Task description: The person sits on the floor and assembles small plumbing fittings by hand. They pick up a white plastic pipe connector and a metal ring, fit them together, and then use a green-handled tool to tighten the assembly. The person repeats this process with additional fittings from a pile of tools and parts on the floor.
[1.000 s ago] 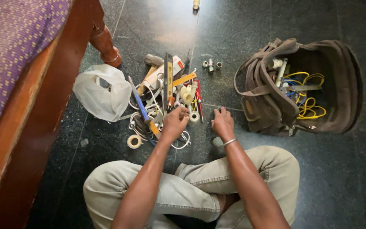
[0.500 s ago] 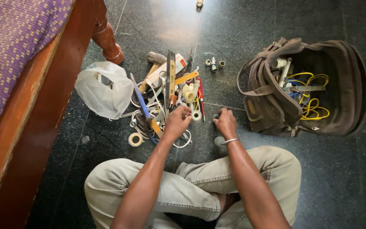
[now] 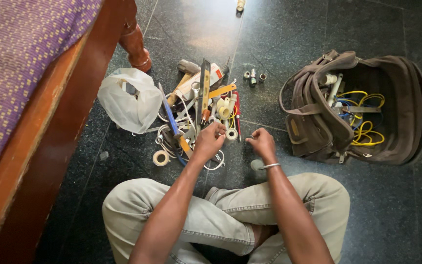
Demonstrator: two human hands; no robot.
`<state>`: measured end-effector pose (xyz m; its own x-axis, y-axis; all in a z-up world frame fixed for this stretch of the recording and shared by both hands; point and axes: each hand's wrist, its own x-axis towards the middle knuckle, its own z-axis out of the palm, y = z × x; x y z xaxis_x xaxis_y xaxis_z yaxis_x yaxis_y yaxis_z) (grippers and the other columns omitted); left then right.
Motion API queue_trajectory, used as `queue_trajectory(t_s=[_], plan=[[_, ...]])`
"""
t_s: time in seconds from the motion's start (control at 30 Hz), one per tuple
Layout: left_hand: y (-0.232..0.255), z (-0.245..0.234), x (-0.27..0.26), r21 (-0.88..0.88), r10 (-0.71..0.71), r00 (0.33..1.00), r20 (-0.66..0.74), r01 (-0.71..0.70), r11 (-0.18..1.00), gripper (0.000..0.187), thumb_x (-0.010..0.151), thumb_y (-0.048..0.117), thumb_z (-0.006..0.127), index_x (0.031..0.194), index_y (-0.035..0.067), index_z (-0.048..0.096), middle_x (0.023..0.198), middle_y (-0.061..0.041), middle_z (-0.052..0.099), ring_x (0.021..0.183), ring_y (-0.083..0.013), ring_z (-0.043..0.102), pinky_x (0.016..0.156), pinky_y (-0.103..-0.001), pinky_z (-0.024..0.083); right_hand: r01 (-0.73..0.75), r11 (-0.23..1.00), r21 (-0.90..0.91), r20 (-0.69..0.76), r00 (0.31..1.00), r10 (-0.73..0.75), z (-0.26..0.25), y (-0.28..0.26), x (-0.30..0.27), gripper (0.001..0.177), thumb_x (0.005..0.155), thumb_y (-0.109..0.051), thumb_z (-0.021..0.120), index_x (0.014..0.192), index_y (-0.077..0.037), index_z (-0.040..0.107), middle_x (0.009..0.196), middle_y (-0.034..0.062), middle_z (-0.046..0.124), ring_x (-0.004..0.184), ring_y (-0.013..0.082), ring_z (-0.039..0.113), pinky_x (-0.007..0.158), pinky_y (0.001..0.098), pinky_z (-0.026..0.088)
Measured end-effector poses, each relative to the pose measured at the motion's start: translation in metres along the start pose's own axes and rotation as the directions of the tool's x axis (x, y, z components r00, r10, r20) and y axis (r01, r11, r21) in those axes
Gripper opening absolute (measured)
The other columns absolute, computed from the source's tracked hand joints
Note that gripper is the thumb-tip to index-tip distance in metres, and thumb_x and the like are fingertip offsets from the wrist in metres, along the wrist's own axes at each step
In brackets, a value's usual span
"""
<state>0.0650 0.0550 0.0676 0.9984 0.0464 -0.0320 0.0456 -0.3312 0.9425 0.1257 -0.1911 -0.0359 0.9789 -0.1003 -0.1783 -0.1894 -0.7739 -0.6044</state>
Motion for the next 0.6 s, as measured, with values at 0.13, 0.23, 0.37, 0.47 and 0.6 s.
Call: queue_trajectory(t_s=[0.13, 0.23, 0.37, 0.47, 0.6], plan=[[0.000, 0.000, 0.000, 0.017, 0.001, 1.000, -0.008, -0.001, 1.000, 0.024, 0.085, 0.009, 0.071, 0.109, 0.006, 0.068, 0.096, -0.009, 0.078, 0.088, -0.0211, 0.076, 0.079, -0.035, 0.059, -0.083, 0.941, 0.327, 0.125, 0.991, 0.044, 0.005, 0.007, 0.009, 0.033, 0.079, -0.025, 0.087, 0.102, -0.007, 0.073, 0.085, 0.0049, 0.076, 0.073, 0.0140, 0.070, 0.063, 0.0289, 0.054], [0.001, 0.000, 0.000, 0.001, -0.008, 1.000, -0.008, 0.008, 1.000, 0.024, 0.086, 0.009, 0.070, 0.109, 0.006, 0.068, 0.096, -0.009, 0.078, 0.089, -0.0209, 0.076, 0.080, -0.034, 0.059, -0.209, 0.765, 0.609, 0.282, 0.959, 0.038, -0.001, 0.003, 0.008, 0.026, 0.086, -0.024, 0.081, 0.105, -0.008, 0.072, 0.084, 0.0007, 0.073, 0.069, 0.0093, 0.066, 0.055, 0.0254, 0.049], [0.000, 0.000, 0.002, 0.017, 0.007, 1.000, -0.014, -0.007, 1.000, 0.024, 0.086, 0.010, 0.070, 0.109, 0.006, 0.069, 0.097, -0.008, 0.078, 0.090, -0.0211, 0.076, 0.081, -0.035, 0.058, -0.245, 0.656, 0.713, 0.314, 0.949, 0.014, -0.004, -0.005, 0.008, 0.022, 0.096, -0.030, 0.071, 0.102, -0.008, 0.070, 0.082, -0.0006, 0.070, 0.067, 0.0097, 0.064, 0.053, 0.0244, 0.047], [0.001, 0.001, 0.002, 0.014, 0.005, 1.000, -0.014, -0.005, 1.000, 0.025, 0.086, 0.010, 0.070, 0.110, 0.006, 0.068, 0.097, -0.008, 0.077, 0.091, -0.0213, 0.076, 0.081, -0.035, 0.059, -0.277, 0.648, 0.709, 0.316, 0.947, 0.058, -0.011, -0.011, 0.006, 0.033, 0.101, -0.041, 0.060, 0.100, -0.010, 0.071, 0.080, -0.0003, 0.070, 0.066, 0.0103, 0.065, 0.053, 0.0254, 0.051], [0.009, -0.001, 0.000, 0.012, 0.001, 1.000, -0.024, 0.000, 1.000, 0.028, 0.085, 0.010, 0.070, 0.113, 0.006, 0.068, 0.099, -0.009, 0.077, 0.093, -0.0214, 0.075, 0.082, -0.035, 0.058, -0.315, 0.635, 0.705, 0.331, 0.939, 0.097, -0.015, -0.019, 0.004, 0.042, 0.102, -0.051, 0.055, 0.095, -0.013, 0.070, 0.074, 0.0024, 0.065, 0.063, 0.0123, 0.062, 0.050, 0.0276, 0.051]])
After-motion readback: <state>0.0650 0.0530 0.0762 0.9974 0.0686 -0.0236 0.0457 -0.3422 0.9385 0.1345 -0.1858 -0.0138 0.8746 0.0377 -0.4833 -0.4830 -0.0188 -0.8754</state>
